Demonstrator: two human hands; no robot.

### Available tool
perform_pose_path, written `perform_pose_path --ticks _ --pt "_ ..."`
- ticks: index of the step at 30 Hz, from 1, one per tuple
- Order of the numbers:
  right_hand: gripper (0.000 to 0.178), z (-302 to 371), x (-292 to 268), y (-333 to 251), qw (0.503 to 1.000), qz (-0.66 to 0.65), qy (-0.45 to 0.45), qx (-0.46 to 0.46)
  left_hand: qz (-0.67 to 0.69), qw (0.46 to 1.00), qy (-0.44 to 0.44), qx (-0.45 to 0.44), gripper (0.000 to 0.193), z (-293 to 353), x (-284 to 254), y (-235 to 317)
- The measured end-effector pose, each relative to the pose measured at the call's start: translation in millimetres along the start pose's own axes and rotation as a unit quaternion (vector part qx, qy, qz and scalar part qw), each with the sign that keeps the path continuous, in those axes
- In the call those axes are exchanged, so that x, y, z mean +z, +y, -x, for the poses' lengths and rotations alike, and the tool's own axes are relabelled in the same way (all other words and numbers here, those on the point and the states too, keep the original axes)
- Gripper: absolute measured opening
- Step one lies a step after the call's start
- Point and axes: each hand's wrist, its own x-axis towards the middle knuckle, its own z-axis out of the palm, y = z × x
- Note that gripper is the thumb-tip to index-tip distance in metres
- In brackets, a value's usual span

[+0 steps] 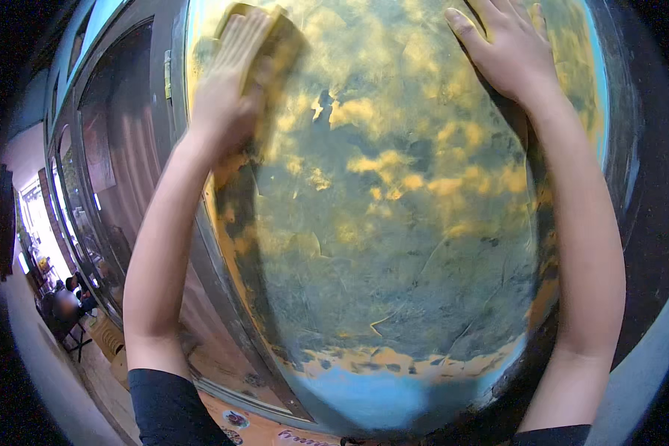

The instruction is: The recorder uses a piece of sandpaper to smooth the surface of a wall with yellow and blue paint.

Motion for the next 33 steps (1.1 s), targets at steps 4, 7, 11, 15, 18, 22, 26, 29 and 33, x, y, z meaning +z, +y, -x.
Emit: perform_pose_path --ticks 4,7,11,15,18,22,26,29,33 --pt "0.058 0 1 -5 1.000 -0.010 -0.010 0.004 -0.080 0.996 0.018 -0.046 0.055 -14 8 1" --pt "0.056 -4 6 11 1.000 0.006 0.011 -0.012 -0.061 0.990 -0.108 0.062 0.060 -4 24 77" --pt "0.052 -16 11 36 0.995 -0.059 0.042 -0.072 -0.035 0.990 -0.092 0.105 0.074 -28 20 86" --pt "0.050 -32 9 34 0.994 -0.042 0.083 -0.049 0.000 0.997 -0.010 -0.070 0.043 -74 14 27" --pt "0.051 -38 16 33 0.994 -0.025 0.103 0.038 -0.027 0.998 0.057 0.015 0.046 -62 44 54" --pt "0.055 -49 19 57 0.987 -0.018 0.129 0.090 0.007 0.992 0.007 0.122 0.063 -47 39 93" --pt "0.057 -49 24 48 0.987 -0.099 0.119 0.053 -0.061 0.986 -0.060 -0.144 0.042 -88 14 -11" --pt "0.057 -39 17 37 0.994 0.004 0.093 0.064 0.027 0.983 0.044 -0.179 0.055 -88 -8 4" --pt "0.056 -32 16 40 0.994 0.024 0.099 0.034 -0.085 0.977 -0.073 -0.182 0.060 -75 -1 40"
